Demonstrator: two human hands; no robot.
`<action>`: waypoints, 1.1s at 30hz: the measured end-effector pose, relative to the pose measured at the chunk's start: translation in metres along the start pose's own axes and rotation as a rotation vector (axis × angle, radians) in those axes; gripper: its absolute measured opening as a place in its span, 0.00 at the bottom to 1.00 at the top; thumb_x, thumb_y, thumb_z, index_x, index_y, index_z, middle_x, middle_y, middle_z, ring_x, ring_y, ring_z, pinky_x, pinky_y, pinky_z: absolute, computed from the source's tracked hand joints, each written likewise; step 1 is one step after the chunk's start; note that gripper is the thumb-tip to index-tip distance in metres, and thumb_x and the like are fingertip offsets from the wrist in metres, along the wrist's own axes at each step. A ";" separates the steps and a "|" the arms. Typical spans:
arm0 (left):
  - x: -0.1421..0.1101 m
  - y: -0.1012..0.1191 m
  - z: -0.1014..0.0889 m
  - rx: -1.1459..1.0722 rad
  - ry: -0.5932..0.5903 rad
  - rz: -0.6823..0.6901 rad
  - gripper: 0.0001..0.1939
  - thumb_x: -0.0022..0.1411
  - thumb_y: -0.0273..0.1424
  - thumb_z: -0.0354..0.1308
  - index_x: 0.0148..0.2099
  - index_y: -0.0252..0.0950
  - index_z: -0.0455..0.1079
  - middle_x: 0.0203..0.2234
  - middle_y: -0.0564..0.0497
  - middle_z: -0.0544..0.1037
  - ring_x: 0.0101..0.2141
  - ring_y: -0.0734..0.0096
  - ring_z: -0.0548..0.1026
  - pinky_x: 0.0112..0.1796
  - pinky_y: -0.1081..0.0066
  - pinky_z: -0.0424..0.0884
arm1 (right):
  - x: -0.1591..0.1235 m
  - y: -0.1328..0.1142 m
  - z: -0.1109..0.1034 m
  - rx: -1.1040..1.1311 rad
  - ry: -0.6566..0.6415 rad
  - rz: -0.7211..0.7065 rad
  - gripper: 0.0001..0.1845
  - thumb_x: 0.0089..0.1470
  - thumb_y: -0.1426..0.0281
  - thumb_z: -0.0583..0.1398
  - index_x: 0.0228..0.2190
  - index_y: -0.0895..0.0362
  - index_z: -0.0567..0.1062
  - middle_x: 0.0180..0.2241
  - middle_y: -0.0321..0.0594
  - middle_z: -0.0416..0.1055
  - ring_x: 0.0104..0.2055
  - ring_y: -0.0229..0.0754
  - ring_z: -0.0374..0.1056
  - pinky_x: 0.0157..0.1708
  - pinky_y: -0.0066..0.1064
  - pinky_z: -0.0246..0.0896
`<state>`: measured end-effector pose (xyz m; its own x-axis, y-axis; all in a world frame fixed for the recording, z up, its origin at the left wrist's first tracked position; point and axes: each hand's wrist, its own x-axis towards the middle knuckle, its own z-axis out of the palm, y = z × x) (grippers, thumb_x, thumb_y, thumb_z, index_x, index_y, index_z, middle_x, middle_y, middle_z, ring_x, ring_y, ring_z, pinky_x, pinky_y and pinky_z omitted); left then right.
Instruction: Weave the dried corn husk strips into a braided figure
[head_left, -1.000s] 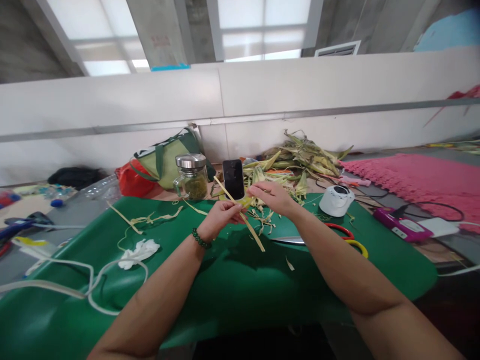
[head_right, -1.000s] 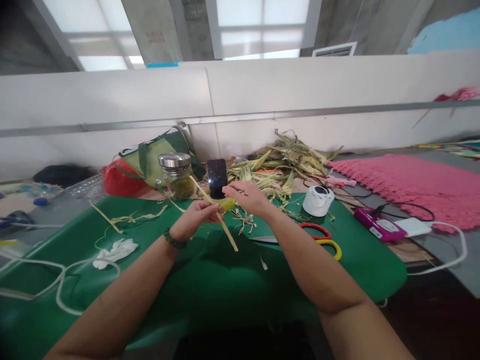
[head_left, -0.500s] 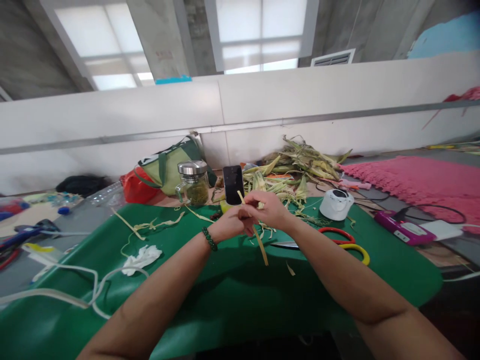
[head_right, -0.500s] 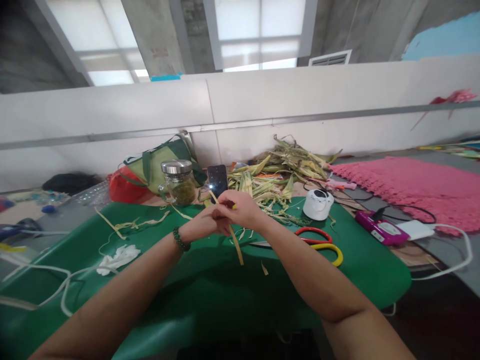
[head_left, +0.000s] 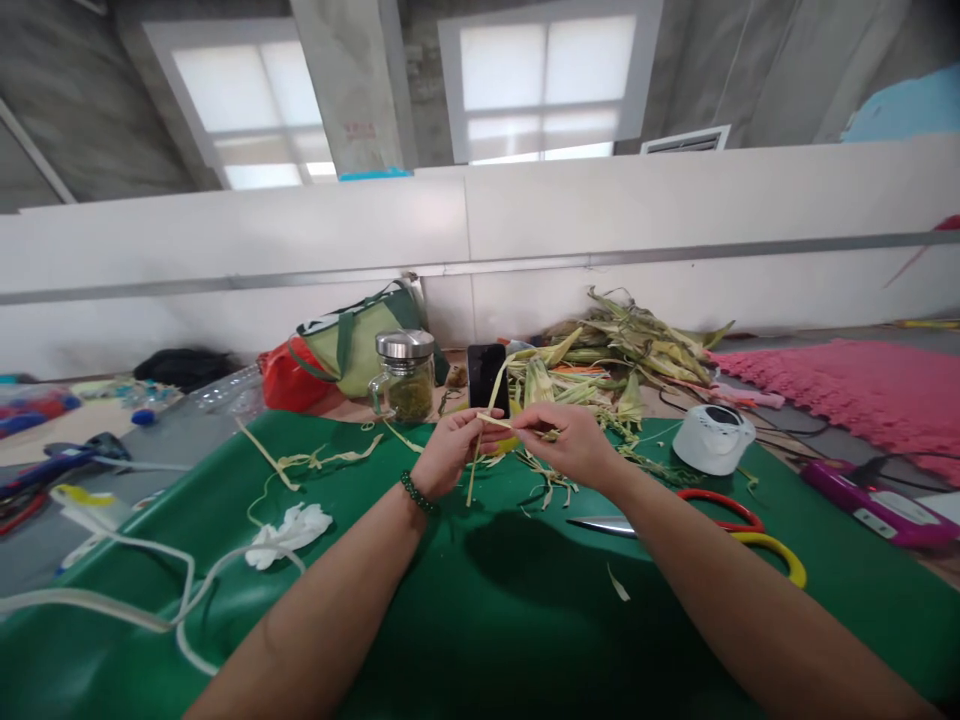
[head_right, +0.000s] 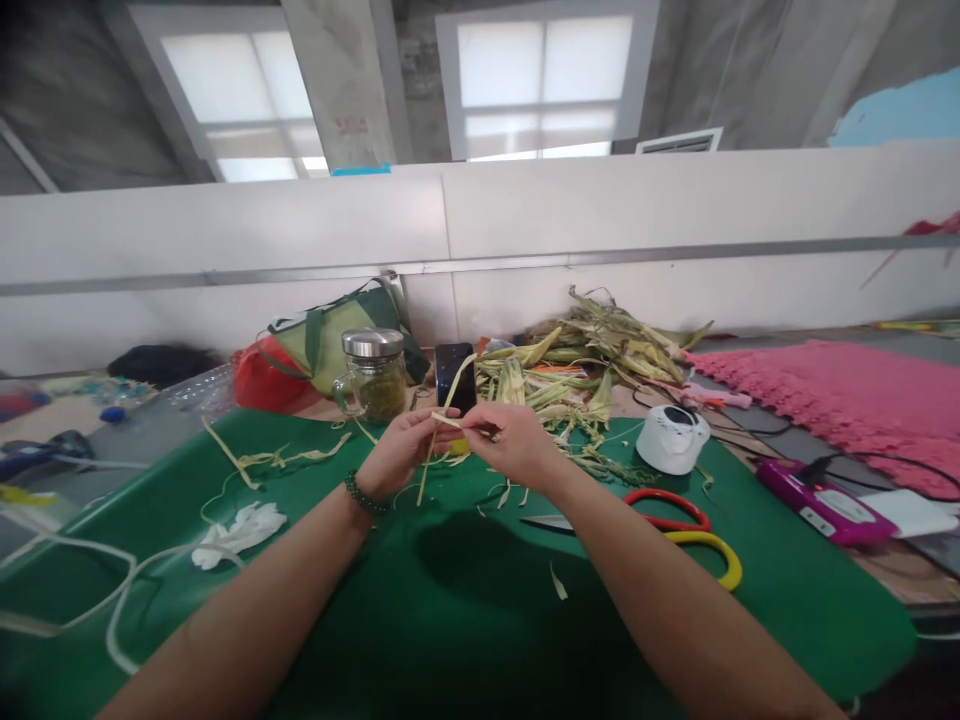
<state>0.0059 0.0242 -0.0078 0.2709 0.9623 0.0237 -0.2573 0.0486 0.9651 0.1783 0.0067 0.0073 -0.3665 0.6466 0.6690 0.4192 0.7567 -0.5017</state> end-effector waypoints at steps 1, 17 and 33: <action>-0.001 0.002 0.000 -0.006 -0.013 -0.001 0.11 0.52 0.31 0.61 0.37 0.29 0.72 0.30 0.42 0.80 0.33 0.65 0.79 0.32 0.73 0.72 | 0.000 0.001 -0.001 -0.013 -0.002 0.008 0.07 0.48 0.74 0.56 0.26 0.57 0.75 0.25 0.38 0.73 0.26 0.35 0.65 0.26 0.25 0.57; -0.009 0.013 -0.002 0.170 -0.117 -0.040 0.20 0.42 0.30 0.68 0.41 0.32 0.75 0.32 0.46 0.81 0.35 0.66 0.78 0.34 0.73 0.71 | -0.001 0.009 0.001 -0.124 -0.037 -0.069 0.06 0.45 0.78 0.57 0.22 0.58 0.73 0.23 0.36 0.71 0.26 0.35 0.65 0.27 0.25 0.56; -0.016 0.019 0.004 0.482 -0.146 0.072 0.17 0.49 0.36 0.64 0.40 0.31 0.76 0.30 0.45 0.81 0.31 0.68 0.76 0.33 0.71 0.70 | -0.003 0.003 0.005 -0.045 -0.007 0.028 0.05 0.46 0.76 0.62 0.21 0.59 0.75 0.21 0.36 0.71 0.24 0.33 0.64 0.25 0.23 0.55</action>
<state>0.0003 0.0087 0.0117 0.4038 0.9096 0.0975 0.1683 -0.1787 0.9694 0.1764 0.0082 0.0011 -0.3603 0.6682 0.6509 0.4663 0.7334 -0.4947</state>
